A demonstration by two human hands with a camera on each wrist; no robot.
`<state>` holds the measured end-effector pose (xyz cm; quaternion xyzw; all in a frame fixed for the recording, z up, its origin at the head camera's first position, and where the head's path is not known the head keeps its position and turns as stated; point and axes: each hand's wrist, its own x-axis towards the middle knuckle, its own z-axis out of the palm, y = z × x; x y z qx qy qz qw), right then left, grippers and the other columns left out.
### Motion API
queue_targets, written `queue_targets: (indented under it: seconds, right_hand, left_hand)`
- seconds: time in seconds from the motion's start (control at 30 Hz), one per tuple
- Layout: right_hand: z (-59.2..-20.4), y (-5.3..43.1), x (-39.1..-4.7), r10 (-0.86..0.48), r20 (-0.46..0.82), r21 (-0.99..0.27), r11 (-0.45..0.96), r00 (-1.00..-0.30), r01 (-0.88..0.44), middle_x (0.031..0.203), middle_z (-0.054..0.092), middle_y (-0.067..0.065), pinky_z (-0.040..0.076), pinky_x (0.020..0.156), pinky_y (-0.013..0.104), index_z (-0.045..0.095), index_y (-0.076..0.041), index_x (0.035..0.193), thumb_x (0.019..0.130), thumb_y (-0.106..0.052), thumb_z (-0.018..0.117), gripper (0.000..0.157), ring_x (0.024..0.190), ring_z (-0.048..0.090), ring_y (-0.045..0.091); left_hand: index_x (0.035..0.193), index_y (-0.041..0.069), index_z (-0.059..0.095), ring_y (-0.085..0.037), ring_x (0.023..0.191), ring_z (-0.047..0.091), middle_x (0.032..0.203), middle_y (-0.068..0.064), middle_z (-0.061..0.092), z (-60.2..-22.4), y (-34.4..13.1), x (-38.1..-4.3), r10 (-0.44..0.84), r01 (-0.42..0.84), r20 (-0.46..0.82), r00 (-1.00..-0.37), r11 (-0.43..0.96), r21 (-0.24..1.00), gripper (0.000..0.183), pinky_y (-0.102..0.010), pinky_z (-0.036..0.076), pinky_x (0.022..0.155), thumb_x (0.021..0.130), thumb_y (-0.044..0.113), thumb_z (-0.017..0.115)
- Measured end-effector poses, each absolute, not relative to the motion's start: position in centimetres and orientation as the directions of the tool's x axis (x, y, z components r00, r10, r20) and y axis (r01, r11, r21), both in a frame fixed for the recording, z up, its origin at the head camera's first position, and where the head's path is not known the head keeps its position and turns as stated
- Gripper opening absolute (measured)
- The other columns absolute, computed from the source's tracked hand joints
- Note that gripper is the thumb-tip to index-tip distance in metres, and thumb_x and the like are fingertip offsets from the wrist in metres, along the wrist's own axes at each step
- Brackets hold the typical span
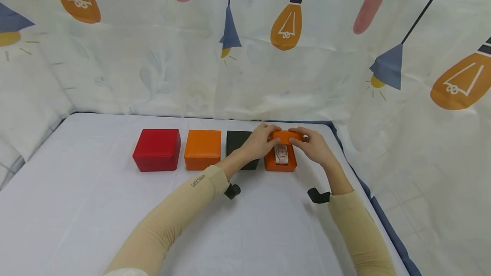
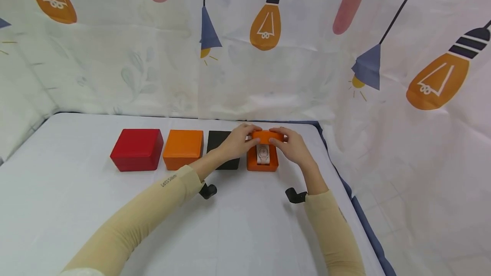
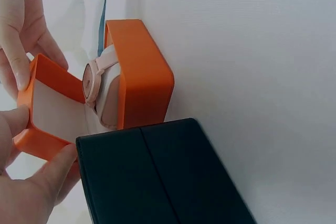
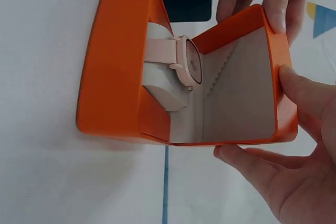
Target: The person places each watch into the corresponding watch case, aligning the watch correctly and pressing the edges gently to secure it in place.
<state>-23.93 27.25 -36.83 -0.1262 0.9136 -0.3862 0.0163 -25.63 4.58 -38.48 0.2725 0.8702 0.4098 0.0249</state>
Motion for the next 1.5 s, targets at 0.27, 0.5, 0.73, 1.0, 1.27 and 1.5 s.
queue_targets:
  seconds: [0.27,0.5,0.73,1.0,1.27,1.5]
  right_hand:
    - [-37.6,27.3,-23.5,-0.296,0.137,-0.657,0.687,-0.945,-0.311,0.155,0.046,0.017,0.044,0.108,0.056,0.059,-0.010,0.145,0.104,-0.021,0.065,0.043,0.139,0.045,0.039]
    - [-38.1,27.2,-23.1,-0.343,0.185,-0.653,0.658,-0.921,-0.376,0.145,0.055,0.015,0.048,0.104,0.055,0.061,-0.007,0.142,0.102,-0.013,0.067,0.041,0.131,0.053,0.037]
    - [-38.5,27.3,-22.5,-0.329,0.176,-0.673,0.648,-0.928,-0.357,0.150,0.050,0.016,0.047,0.105,0.055,0.063,-0.008,0.139,0.100,-0.012,0.069,0.040,0.135,0.049,0.039]
    - [-39.6,27.4,-22.2,-0.326,0.159,-0.625,0.697,-0.932,-0.351,0.153,0.045,0.020,0.049,0.101,0.058,0.065,-0.007,0.136,0.095,-0.009,0.075,0.042,0.138,0.044,0.044]
    - [-40.3,27.1,-22.2,-0.314,0.120,-0.607,0.728,-0.942,-0.320,0.160,0.035,0.024,0.042,0.107,0.061,0.063,-0.006,0.139,0.092,-0.007,0.078,0.049,0.144,0.036,0.046]
    - [-40.5,27.2,-22.0,-0.318,0.131,-0.609,0.722,-0.939,-0.330,0.158,0.035,0.028,0.043,0.103,0.064,0.064,-0.004,0.137,0.089,-0.004,0.080,0.050,0.143,0.035,0.050]
  left_hand:
    - [0.145,0.010,0.055,-0.025,0.112,0.056,0.141,-0.016,0.050,-38.9,4.6,-25.2,0.509,0.493,0.209,-0.835,0.521,0.697,0.042,-0.035,0.052,0.099,0.107,0.025,0.059]
    - [0.145,0.007,0.054,-0.027,0.115,0.057,0.141,-0.018,0.047,-38.9,4.5,-24.6,0.532,0.512,0.209,-0.821,0.522,0.682,0.043,-0.037,0.051,0.101,0.105,0.023,0.061]
    - [0.142,0.008,0.055,-0.029,0.118,0.057,0.142,-0.018,0.045,-39.2,4.6,-24.2,0.536,0.507,0.194,-0.821,0.529,0.680,0.041,-0.038,0.051,0.101,0.104,0.021,0.063]
    - [0.134,0.006,0.059,-0.029,0.116,0.059,0.141,-0.018,0.045,-39.8,5.0,-23.6,0.555,0.535,0.194,-0.809,0.558,0.635,0.036,-0.037,0.051,0.101,0.100,0.013,0.068]
    - [0.130,0.003,0.060,-0.031,0.109,0.057,0.134,-0.020,0.047,-39.8,5.4,-23.1,0.603,0.595,0.167,-0.780,0.633,0.495,0.032,-0.036,0.053,0.094,0.100,0.010,0.068]
    - [0.129,0.002,0.061,-0.036,0.112,0.053,0.134,-0.024,0.047,-39.8,5.6,-22.3,0.615,0.623,0.178,-0.768,0.654,0.430,0.031,-0.039,0.053,0.094,0.101,0.013,0.065]
